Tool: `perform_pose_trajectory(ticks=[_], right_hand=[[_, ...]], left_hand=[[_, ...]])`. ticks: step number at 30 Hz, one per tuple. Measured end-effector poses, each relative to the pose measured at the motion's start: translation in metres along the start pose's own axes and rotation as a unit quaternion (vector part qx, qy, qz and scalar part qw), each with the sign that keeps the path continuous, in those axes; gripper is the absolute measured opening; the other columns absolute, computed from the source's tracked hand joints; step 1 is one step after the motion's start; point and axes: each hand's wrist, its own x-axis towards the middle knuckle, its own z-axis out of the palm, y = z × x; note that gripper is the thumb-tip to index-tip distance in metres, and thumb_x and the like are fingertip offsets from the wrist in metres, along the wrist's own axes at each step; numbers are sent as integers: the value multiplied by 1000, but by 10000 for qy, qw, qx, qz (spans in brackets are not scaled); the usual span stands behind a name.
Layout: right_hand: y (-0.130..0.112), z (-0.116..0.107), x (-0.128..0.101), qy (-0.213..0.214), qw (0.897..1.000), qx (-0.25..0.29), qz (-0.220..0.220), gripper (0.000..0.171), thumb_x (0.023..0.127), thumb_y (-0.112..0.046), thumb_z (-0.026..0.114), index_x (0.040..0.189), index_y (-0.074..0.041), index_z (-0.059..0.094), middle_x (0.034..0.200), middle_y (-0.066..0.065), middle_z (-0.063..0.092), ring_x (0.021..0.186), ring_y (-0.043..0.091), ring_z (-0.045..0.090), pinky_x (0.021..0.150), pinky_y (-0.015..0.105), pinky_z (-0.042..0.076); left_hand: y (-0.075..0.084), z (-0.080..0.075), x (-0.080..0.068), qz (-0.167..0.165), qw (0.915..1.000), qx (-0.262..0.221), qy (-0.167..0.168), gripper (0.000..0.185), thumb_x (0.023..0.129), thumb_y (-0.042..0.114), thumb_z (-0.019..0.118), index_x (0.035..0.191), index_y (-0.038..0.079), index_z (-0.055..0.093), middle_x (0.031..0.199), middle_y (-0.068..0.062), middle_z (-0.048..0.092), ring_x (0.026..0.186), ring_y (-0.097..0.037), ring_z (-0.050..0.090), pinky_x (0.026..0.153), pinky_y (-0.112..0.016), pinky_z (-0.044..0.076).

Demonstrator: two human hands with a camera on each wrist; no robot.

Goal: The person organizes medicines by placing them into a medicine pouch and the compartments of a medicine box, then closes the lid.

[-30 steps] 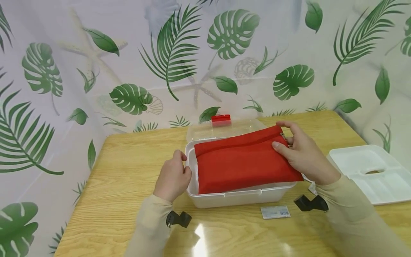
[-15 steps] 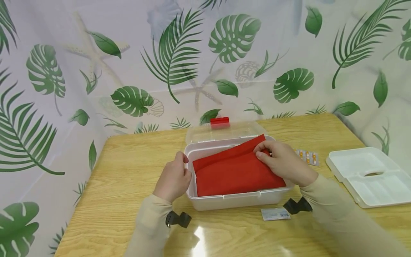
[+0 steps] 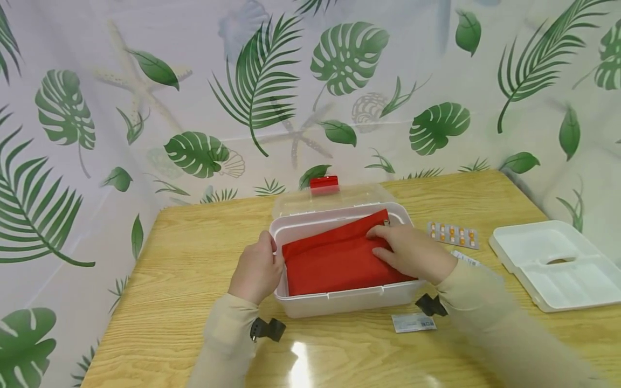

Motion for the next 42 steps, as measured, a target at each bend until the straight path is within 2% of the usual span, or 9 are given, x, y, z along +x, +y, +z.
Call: perform_pose_trajectory(ticks=[5, 15, 21, 26, 30, 33, 36, 38, 42], right_hand=[[0, 10, 5, 7, 9983, -575, 24, 31, 86, -16, 72, 114, -5, 67, 106, 11, 68, 94, 27, 62, 88, 45, 50], [-6, 11, 12, -223, 9959, -868, 88, 21, 85, -12, 71, 103, -3, 74, 99, 10, 71, 92, 28, 63, 86, 44, 51], [-5, 14, 13, 181, 9929, -1161, -182, 11, 84, -15, 73, 92, -8, 77, 115, 20, 59, 105, 34, 52, 97, 44, 43], [-2, 12, 11, 546, 9955, -630, -457, 17, 86, -15, 72, 101, -8, 73, 116, 13, 61, 107, 28, 55, 94, 44, 47], [3, -3, 1, 1366, 9896, 165, -423, 12, 88, -13, 69, 100, -13, 71, 93, -2, 67, 81, 15, 60, 72, 34, 53], [20, -22, -15, 2233, 9734, 512, -52, 10, 90, -14, 66, 99, -12, 71, 82, -3, 68, 69, 12, 59, 61, 28, 50], [51, -39, -33, 2561, 9624, 460, 782, 17, 93, -22, 62, 102, -10, 70, 83, 1, 69, 70, 15, 59, 59, 27, 46], [78, -47, -46, 2337, 9628, 276, 1327, 25, 95, -29, 58, 104, -8, 68, 86, 6, 69, 72, 20, 59, 59, 31, 44], [135, -58, -70, 1193, 9714, -93, 2050, 41, 97, -38, 51, 107, -1, 66, 95, 18, 68, 78, 31, 62, 60, 42, 46]], left_hand=[[1, 0, 0, -115, 9999, 3, -95, 5, 88, 5, 54, 91, 5, 49, 72, -8, 56, 64, -23, 54, 52, -29, 45], [1, -1, 1, -160, 9998, 104, -8, 6, 90, 7, 55, 88, 5, 50, 70, -7, 55, 63, -22, 55, 51, -28, 45], [-1, 1, 1, -148, 9998, 112, 9, 7, 90, 8, 55, 86, 6, 50, 69, -6, 53, 62, -22, 53, 51, -28, 44], [0, 2, 1, -134, 9998, 145, 38, 7, 88, 7, 56, 85, 6, 50, 69, -6, 54, 62, -22, 54, 51, -29, 44], [1, 2, 2, -144, 9998, 121, 32, 7, 88, 7, 56, 85, 6, 49, 68, -6, 53, 61, -21, 53, 50, -28, 44], [1, 0, 2, -58, 9998, 140, 93, 7, 90, 9, 55, 86, 6, 50, 67, -5, 53, 59, -20, 53, 50, -28, 43], [0, -5, 0, 22, 9996, 219, 164, 8, 90, 12, 55, 89, 4, 51, 64, -5, 53, 55, -20, 51, 48, -29, 41], [-1, -9, -1, 12, 9995, 273, 159, 11, 91, 14, 56, 93, 4, 52, 61, -4, 52, 52, -19, 49, 47, -29, 40], [-8, -17, -1, -112, 9992, 379, -24, 19, 92, 21, 57, 98, 3, 54, 58, -2, 50, 50, -19, 47, 47, -30, 38]])
